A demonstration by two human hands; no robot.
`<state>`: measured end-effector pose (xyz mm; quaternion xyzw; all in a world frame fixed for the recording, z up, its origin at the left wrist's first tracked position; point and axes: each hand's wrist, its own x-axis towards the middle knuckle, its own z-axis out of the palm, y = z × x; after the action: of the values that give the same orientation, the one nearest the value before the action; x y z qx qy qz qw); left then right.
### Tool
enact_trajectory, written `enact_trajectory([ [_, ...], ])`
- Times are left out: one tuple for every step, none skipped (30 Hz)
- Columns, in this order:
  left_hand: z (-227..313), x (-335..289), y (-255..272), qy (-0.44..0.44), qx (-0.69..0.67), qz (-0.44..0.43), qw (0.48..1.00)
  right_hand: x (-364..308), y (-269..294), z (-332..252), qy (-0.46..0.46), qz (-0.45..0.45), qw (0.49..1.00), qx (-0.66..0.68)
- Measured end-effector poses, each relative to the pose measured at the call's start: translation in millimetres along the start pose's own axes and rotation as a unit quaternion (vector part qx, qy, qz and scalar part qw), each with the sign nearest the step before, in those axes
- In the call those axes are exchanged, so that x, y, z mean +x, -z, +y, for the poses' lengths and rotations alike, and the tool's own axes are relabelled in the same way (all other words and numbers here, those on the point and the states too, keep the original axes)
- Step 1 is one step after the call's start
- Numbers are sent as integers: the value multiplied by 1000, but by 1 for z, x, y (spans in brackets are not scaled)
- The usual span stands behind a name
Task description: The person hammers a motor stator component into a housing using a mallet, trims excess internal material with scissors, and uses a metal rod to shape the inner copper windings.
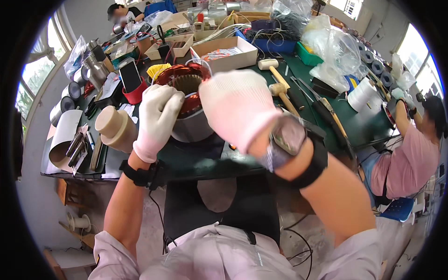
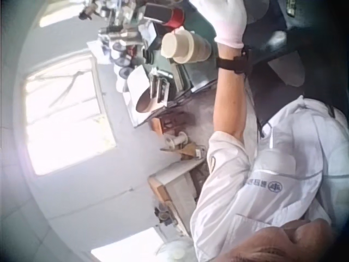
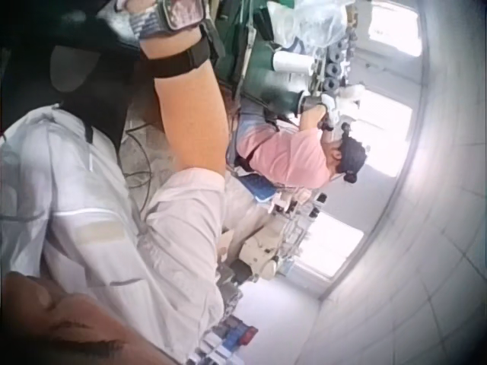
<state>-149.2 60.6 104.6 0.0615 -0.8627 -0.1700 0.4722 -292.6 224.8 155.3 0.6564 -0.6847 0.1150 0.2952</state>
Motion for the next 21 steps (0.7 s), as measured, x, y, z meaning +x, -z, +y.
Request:
enact_trajectory([
  [0, 0, -1, 11, -4, 1, 1000, 15, 12, 1, -26, -115, 993, -1],
  [-1, 0, -1, 21, -7, 2, 1000, 22, 12, 5, -35, -159, 987, -9],
  [-3, -1, 4, 21, -3, -3, 1000, 19, 12, 6, -22, -131, 991, -1],
  [-6, -2, 5, 29, -27, -10, 999, 12, 6, 8, -12, -105, 994, 7],
  [-11, -3, 6, 33, -35, -21, 999, 3, 2, 11, -12, -94, 995, 14],
  [-15, -3, 9, 40, -36, -32, 998, -3, 1, 9, -9, -80, 996, 26],
  [-15, -2, 10, 40, -33, -32, 998, -12, 2, 8, -12, -89, 996, 14],
  [-15, -1, 11, 55, -42, -39, 997, -21, 4, 8, -34, -122, 992, 25],
  [-14, -1, 11, 69, -53, -47, 995, -26, 4, 5, -47, -120, 991, 22],
  [-14, -1, 10, 69, -52, -48, 995, -31, 3, 2, -60, -119, 991, 19],
  [-14, -3, 9, 64, -59, -34, 996, -33, -2, -2, -60, -119, 991, 21],
  [-15, -3, 7, 56, -67, -20, 996, -31, -6, -9, -78, -105, 991, 4],
  [-16, -3, 7, 55, -68, -22, 996, -30, -10, -14, -97, -90, 991, -13],
  [-16, -4, 8, 34, -50, -20, 998, -31, -11, -17, -99, -91, 991, -12],
  [-17, -5, 9, 15, -31, -16, 999, -29, -8, -21, -98, -95, 990, -28],
  [-17, -4, 8, 18, -30, -16, 999, -27, -5, -23, -96, -100, 989, -45],
  [-15, -3, 7, 17, -30, -11, 999, -24, -4, -25, -93, -94, 990, -53],
  [-12, -1, 5, 17, -30, -7, 999, -21, -2, -22, -91, -95, 990, -51],
  [-9, 1, 4, 19, -29, -7, 999, -15, -1, -16, -56, -61, 996, -35],
  [-6, 4, 3, 46, -34, -15, 998, -7, -2, -8, -22, -26, 999, -20],
  [-1, 6, 2, 69, -44, -24, 996, 2, -6, 3, -3, 32, 999, 13],
])
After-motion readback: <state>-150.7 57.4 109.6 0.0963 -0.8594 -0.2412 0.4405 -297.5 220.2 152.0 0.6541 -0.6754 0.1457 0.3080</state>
